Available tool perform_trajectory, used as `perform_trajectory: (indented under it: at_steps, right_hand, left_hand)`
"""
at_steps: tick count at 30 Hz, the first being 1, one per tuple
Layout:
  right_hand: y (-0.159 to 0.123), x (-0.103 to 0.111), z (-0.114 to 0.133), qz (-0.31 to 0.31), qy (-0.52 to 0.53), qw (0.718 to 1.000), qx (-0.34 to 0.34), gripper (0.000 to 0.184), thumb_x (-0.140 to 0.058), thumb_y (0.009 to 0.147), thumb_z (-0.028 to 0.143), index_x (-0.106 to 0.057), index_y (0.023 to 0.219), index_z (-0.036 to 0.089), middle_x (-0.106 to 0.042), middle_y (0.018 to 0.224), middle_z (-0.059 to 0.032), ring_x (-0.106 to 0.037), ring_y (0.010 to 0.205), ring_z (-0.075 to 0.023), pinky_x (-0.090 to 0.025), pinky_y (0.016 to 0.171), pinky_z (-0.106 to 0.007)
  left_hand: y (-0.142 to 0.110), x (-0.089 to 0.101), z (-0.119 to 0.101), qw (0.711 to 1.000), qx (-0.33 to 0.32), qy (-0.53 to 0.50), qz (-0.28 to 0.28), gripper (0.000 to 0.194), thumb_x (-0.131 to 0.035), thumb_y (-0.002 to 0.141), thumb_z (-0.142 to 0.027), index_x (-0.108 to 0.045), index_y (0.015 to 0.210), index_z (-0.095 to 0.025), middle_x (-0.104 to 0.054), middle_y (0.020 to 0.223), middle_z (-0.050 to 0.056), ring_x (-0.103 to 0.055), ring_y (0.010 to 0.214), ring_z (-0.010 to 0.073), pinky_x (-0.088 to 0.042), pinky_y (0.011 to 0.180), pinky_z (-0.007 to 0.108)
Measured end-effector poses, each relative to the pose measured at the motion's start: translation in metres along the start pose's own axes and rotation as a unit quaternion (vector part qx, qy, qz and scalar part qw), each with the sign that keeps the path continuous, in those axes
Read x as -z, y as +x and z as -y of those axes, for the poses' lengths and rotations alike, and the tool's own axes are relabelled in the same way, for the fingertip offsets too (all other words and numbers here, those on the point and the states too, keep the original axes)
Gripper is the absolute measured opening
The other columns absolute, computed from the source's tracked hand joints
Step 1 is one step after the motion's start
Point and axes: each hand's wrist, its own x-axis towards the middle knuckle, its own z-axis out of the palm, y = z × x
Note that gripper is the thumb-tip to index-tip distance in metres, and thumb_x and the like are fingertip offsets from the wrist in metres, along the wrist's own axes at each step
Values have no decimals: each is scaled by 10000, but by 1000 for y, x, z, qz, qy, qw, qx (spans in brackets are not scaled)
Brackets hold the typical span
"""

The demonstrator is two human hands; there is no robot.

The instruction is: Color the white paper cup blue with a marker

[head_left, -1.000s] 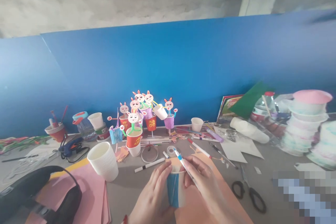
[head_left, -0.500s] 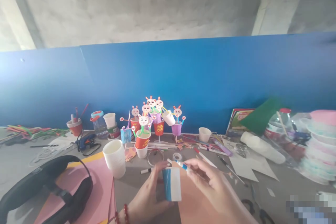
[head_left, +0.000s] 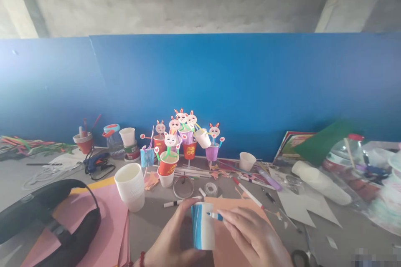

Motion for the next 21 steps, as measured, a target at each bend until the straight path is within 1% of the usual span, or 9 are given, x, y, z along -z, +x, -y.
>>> perform_trajectory:
  at_steps: [2, 4, 5, 9, 12, 15, 18, 21]
  right_hand:
    - [0, 0, 1, 0, -2, 1000, -10, 270, -507, 966, 197, -659, 1168, 290, -785, 964, -37, -754, 835, -220, -630, 693, -299]
    - [-1, 0, 2, -12, -15, 1000, -9, 234, -503, 959, 189, -656, 1117, 270, -777, 885, -39, -741, 763, -221, -620, 642, -313]
    - [-1, 1, 2, -19, -24, 1000, -2, 221, -505, 955, 180, -656, 1093, 264, -774, 871, -41, -737, 755, -225, -616, 641, -323]
    - [-1, 3, -1, -31, -47, 998, 37, 240, -526, 942, 140, -672, 1096, 252, -781, 966, -61, -737, 865, -253, -614, 745, -377]
    - [-1, 4, 0, -29, -52, 997, 40, 261, -528, 938, 128, -704, 1092, 246, -786, 957, -66, -738, 851, -257, -610, 759, -399]
    - [-1, 5, 1, -32, -58, 997, 42, 273, -528, 938, 130, -724, 1089, 246, -789, 951, -70, -739, 845, -259, -607, 767, -413]
    - [0, 5, 1, -27, -64, 996, 49, 281, -523, 937, 127, -726, 1096, 240, -791, 957, -69, -739, 849, -257, -606, 776, -418]
    - [1, 4, 0, -20, -64, 996, 52, 290, -516, 934, 123, -727, 1096, 239, -792, 948, -60, -740, 832, -246, -605, 778, -411]
  left_hand:
    - [0, -1, -5, 1000, -13, 21, 9, 776, -768, 771, -321, -393, 1445, -240, -480, 1480, 179, -493, 1316, 382, -423, 1067, 480]
    - [-1, -2, -9, 999, -17, 41, 20, 755, -771, 767, -319, -416, 1429, -241, -522, 1439, 168, -516, 1293, 377, -433, 1057, 466]
    - [-2, -2, -10, 998, -17, 51, 23, 746, -771, 764, -311, -425, 1422, -243, -541, 1415, 163, -533, 1273, 372, -443, 1046, 458]
    - [-5, -1, -8, 996, -20, 81, 27, 772, -784, 742, -247, -413, 1418, -274, -542, 1400, 133, -535, 1269, 355, -448, 1044, 436]
    - [-7, 0, -6, 996, -24, 83, 33, 808, -800, 728, -246, -394, 1424, -301, -519, 1419, 115, -508, 1302, 355, -444, 1048, 432]
    - [-7, 1, -6, 996, -23, 79, 38, 782, -793, 752, -289, -393, 1423, -296, -521, 1398, 123, -513, 1293, 355, -449, 1040, 439]
    - [-8, 1, -6, 996, -29, 77, 40, 778, -789, 760, -295, -387, 1426, -297, -513, 1392, 126, -513, 1289, 361, -450, 1040, 451]
    - [-9, 1, -4, 996, -41, 70, 40, 816, -792, 766, -282, -347, 1449, -325, -487, 1402, 117, -501, 1300, 357, -448, 1048, 455]
